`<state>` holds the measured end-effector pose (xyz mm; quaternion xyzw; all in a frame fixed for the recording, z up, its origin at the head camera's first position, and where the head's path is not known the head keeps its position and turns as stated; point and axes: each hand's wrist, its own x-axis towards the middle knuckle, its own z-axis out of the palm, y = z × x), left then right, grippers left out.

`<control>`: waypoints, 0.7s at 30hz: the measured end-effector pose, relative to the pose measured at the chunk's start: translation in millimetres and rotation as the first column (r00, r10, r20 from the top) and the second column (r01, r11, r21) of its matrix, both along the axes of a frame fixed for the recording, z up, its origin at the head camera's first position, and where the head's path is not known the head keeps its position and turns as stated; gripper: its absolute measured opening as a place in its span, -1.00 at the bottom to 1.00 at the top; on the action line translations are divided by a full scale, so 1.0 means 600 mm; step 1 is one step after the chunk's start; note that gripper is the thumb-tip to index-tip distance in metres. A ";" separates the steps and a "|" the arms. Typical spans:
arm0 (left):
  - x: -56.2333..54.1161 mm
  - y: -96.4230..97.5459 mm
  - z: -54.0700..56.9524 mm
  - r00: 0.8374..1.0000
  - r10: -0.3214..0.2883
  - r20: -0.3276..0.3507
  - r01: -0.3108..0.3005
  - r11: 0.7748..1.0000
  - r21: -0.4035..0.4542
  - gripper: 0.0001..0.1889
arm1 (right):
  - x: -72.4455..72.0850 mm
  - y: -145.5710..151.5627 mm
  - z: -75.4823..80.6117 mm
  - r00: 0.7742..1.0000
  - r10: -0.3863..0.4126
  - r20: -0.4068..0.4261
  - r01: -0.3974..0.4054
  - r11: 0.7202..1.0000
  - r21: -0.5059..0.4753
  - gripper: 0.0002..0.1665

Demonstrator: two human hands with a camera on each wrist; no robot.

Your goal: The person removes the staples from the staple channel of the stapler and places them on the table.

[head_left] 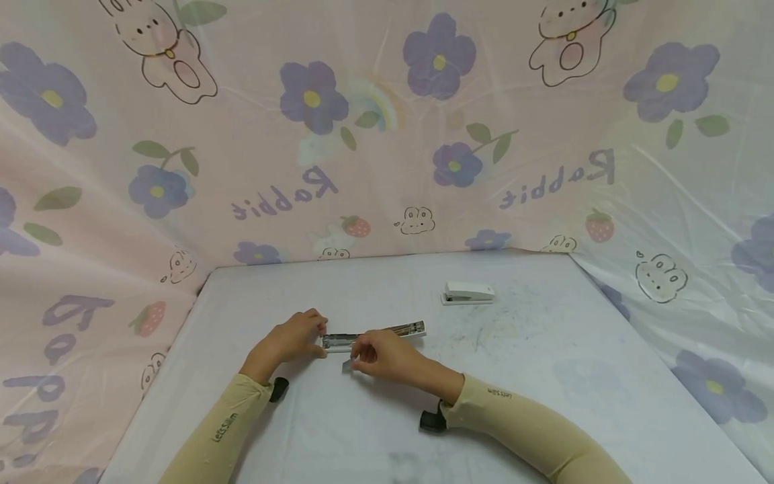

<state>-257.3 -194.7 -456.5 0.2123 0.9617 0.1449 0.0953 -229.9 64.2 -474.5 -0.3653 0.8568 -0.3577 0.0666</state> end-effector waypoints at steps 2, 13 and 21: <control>0.000 0.001 0.002 1.000 0.001 0.002 -0.001 1.000 0.002 -0.66 | 0.001 0.001 0.000 1.000 0.010 0.001 -0.010 1.000 0.008 -0.90; -0.005 0.000 -0.005 1.000 -0.004 -0.007 0.004 1.000 -0.021 -0.65 | 0.003 0.007 -0.003 0.999 0.022 -0.039 -0.017 0.993 0.114 -0.91; -0.005 0.002 -0.005 1.000 -0.003 0.000 0.003 1.000 -0.019 -0.66 | 0.007 0.012 -0.003 0.998 0.023 -0.062 -0.013 0.987 0.163 -0.91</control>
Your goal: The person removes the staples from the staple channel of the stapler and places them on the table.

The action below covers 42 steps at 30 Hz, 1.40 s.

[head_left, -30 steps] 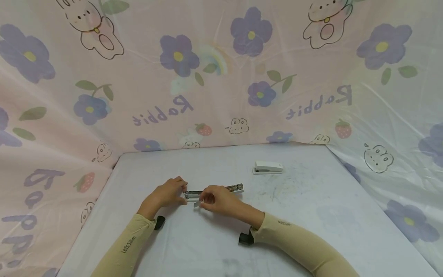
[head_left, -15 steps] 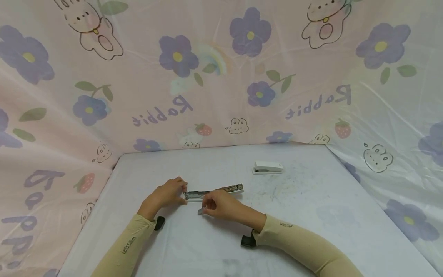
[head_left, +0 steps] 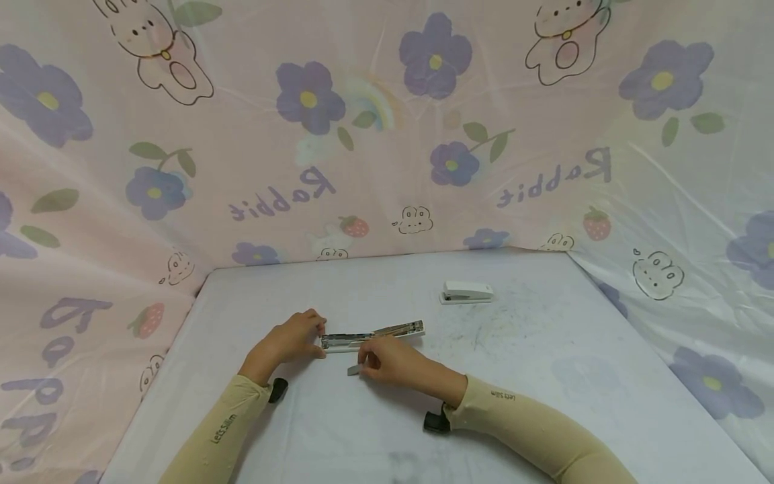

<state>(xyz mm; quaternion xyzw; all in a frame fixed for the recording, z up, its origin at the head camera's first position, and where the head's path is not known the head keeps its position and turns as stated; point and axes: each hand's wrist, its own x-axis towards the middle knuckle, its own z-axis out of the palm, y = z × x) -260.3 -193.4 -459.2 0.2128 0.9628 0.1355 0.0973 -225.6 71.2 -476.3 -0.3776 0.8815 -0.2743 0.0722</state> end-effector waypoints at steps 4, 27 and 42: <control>0.001 0.000 0.000 1.000 -0.004 -0.005 0.004 1.000 -0.004 -0.65 | 0.000 0.001 0.000 1.000 -0.001 0.012 0.001 1.000 0.013 -0.90; 0.006 0.000 0.001 1.000 -0.022 -0.005 0.022 1.000 0.008 -0.64 | -0.001 0.013 0.001 1.000 0.003 0.019 -0.003 1.000 0.022 -0.89; -0.002 -0.018 0.005 0.991 -0.044 0.124 0.022 0.984 0.177 -0.54 | -0.007 0.124 0.064 0.999 -0.008 -0.045 -0.002 0.977 -0.214 -0.87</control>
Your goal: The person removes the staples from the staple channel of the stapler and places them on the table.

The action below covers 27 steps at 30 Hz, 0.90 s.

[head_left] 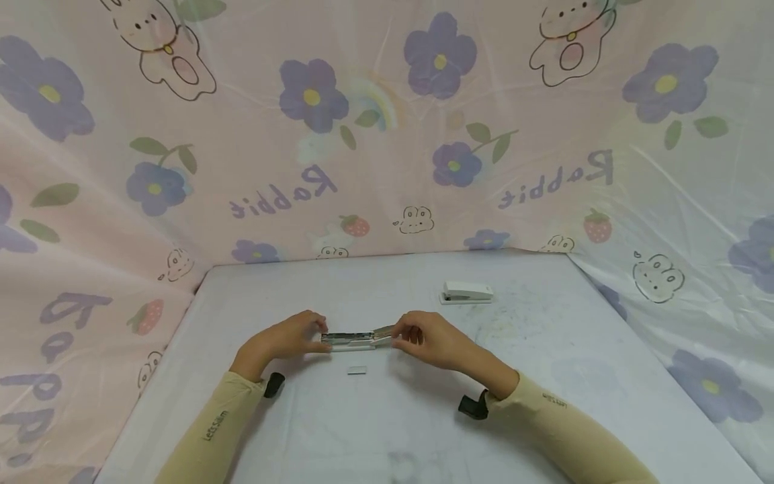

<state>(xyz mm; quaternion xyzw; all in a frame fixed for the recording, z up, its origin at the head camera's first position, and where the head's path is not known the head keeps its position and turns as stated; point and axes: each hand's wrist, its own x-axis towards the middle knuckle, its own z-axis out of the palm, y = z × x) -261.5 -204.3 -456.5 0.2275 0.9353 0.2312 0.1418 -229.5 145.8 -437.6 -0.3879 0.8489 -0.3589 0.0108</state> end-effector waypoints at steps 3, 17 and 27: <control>-0.002 0.007 0.005 0.999 0.028 0.020 -0.028 1.000 0.014 -0.43 | -0.008 0.024 0.002 0.999 -0.026 -0.028 0.025 0.999 -0.033 -0.86; -0.021 0.098 0.060 0.995 -0.026 -0.092 0.029 0.999 0.027 -0.42 | -0.055 0.129 -0.016 0.971 -0.203 -0.126 0.190 0.976 -0.104 -0.82; -0.067 0.180 0.078 0.984 -0.112 -0.141 0.111 0.994 -0.018 -0.47 | -0.094 0.178 -0.025 0.937 -0.272 -0.218 0.246 0.959 -0.140 -0.73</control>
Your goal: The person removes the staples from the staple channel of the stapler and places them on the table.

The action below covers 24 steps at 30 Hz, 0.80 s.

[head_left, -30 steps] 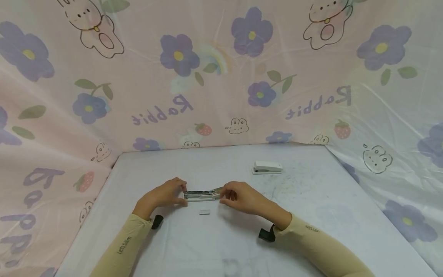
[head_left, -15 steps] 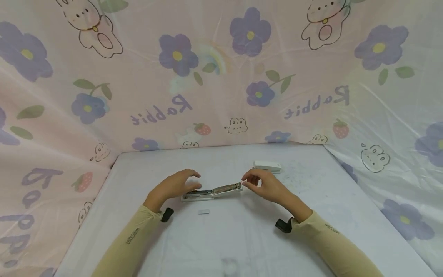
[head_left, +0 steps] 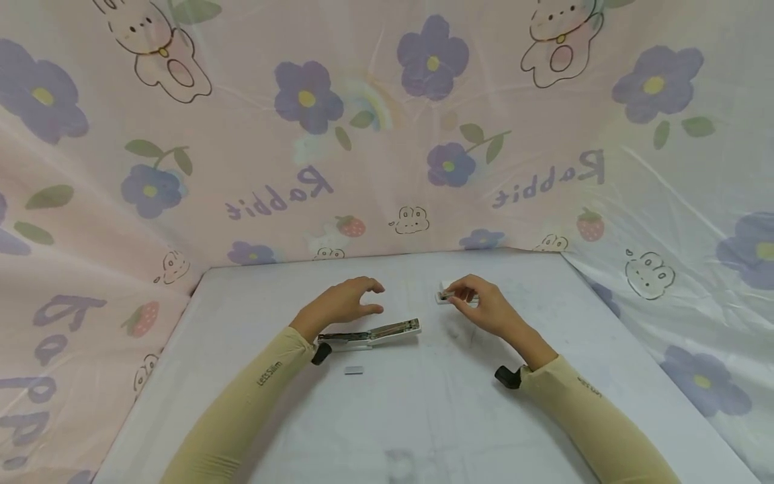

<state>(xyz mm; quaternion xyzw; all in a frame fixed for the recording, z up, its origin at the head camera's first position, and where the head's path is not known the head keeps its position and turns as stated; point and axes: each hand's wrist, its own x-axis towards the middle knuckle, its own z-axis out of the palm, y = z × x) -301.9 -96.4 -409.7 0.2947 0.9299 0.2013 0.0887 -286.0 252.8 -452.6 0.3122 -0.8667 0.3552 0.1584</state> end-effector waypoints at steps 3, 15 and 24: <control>-0.020 0.027 0.003 1.000 -0.018 0.004 0.018 1.000 -0.009 -0.48 | -0.018 0.014 -0.007 0.998 -0.029 -0.048 0.030 0.999 0.018 -0.70; -0.073 0.130 -0.007 0.998 -0.016 0.060 0.019 0.998 -0.052 -0.47 | -0.082 0.039 -0.039 0.996 -0.064 0.067 0.058 0.994 0.089 -0.54; -0.057 0.205 0.009 0.994 0.064 0.089 -0.054 0.993 -0.106 -0.35 | -0.111 0.037 -0.043 0.983 0.008 0.185 -0.031 0.992 0.124 -0.47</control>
